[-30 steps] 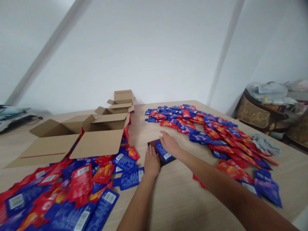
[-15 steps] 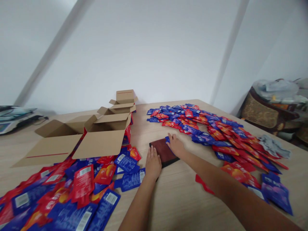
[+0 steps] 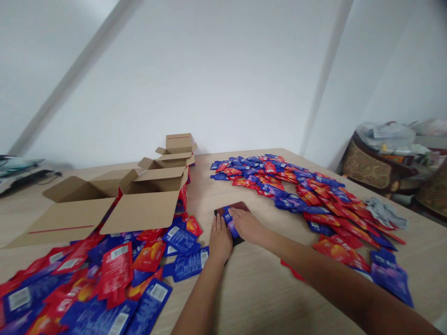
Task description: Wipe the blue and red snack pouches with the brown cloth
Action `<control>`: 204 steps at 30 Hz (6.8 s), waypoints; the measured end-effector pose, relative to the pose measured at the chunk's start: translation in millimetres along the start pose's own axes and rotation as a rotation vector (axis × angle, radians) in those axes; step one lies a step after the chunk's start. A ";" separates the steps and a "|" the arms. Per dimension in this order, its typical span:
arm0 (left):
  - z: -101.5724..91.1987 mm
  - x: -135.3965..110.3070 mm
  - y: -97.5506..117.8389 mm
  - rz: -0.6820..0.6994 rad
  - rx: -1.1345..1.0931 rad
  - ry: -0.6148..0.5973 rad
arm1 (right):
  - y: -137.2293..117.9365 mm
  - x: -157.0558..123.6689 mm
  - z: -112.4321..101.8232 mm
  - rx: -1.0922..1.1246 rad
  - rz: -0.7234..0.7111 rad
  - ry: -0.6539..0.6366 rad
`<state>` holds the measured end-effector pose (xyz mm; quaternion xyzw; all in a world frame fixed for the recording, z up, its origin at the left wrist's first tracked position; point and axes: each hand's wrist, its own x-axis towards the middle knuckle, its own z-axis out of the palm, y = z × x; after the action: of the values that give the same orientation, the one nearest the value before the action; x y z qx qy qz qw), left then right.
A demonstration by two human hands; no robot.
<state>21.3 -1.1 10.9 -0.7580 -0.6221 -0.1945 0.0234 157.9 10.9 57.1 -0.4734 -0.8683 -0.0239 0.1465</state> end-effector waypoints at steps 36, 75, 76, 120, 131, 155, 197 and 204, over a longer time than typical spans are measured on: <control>4.7 2.2 -0.6 -0.022 0.057 0.003 | 30.6 -24.4 32.5 0.230 0.260 -0.100; 5.1 0.5 -0.1 -0.042 0.012 0.023 | 153.8 13.6 -22.9 -0.064 0.732 0.009; 5.3 0.7 0.2 -0.047 0.010 0.023 | 163.2 7.9 -21.2 -0.088 0.733 -0.015; 2.7 2.4 -1.7 0.002 -0.006 0.031 | 6.3 -21.0 -2.3 0.262 0.033 -0.069; 2.6 2.4 -0.4 -0.001 0.037 -0.014 | 13.1 -15.6 37.5 0.185 0.154 -0.023; 1.5 3.2 -1.6 0.008 0.029 -0.006 | 2.1 -7.8 21.6 0.061 0.422 0.169; 3.4 2.1 -0.4 0.005 0.039 0.019 | 10.9 29.4 34.3 -0.072 0.505 0.123; 1.0 2.1 1.1 -0.005 0.027 0.002 | 27.5 24.8 26.8 -0.087 0.482 0.100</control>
<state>22.9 0.9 10.9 -0.7560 -0.6265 -0.1866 0.0339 161.8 51.1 35.6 -0.6710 -0.7199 -0.0489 0.1705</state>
